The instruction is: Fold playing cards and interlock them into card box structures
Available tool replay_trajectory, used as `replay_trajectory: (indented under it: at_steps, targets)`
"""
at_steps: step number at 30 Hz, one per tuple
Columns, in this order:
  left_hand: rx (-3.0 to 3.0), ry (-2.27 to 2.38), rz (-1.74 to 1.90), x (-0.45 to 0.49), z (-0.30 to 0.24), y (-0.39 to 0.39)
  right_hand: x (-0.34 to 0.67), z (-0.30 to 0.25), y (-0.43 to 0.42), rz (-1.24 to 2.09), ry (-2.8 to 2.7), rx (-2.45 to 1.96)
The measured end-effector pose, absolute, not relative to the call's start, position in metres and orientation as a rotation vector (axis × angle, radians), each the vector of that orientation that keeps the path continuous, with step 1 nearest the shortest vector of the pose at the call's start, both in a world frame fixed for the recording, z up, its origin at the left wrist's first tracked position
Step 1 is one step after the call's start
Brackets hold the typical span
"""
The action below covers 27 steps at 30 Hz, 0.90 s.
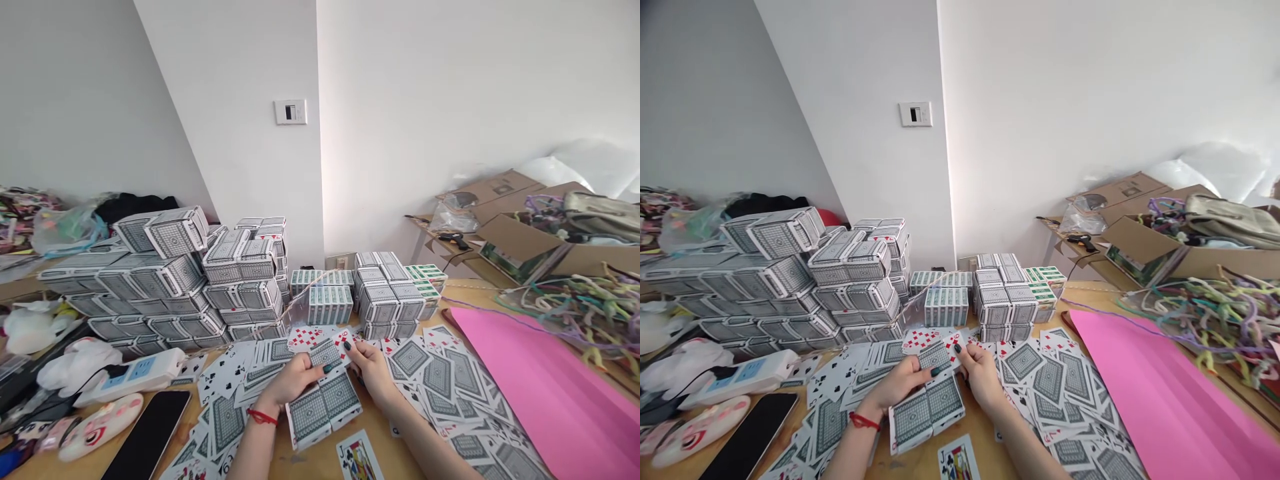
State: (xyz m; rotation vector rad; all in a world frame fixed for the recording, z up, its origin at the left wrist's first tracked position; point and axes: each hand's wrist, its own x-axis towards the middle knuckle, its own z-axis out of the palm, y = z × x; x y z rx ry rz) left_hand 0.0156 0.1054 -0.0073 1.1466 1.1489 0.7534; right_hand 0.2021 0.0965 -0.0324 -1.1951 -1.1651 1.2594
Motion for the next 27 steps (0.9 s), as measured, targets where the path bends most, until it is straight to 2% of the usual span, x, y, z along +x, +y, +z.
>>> replay_trajectory:
  at_steps: [9,15,23,27]
  targets:
    - [1.128,1.192,0.659,0.018,-0.004,0.104,0.201,-0.033,0.098,1.218,-1.074,-1.26]
    - [0.994,1.136,0.684,-0.004,-0.008,0.105,0.206,-0.031,0.103,1.344,-0.756,-1.127]
    - [0.865,1.015,1.102,0.007,0.014,0.104,0.21,-0.027,0.095,1.507,-0.826,-0.955]
    - [0.838,1.033,1.242,0.016,0.008,0.105,0.212,-0.016,0.088,1.558,-1.135,-0.879]
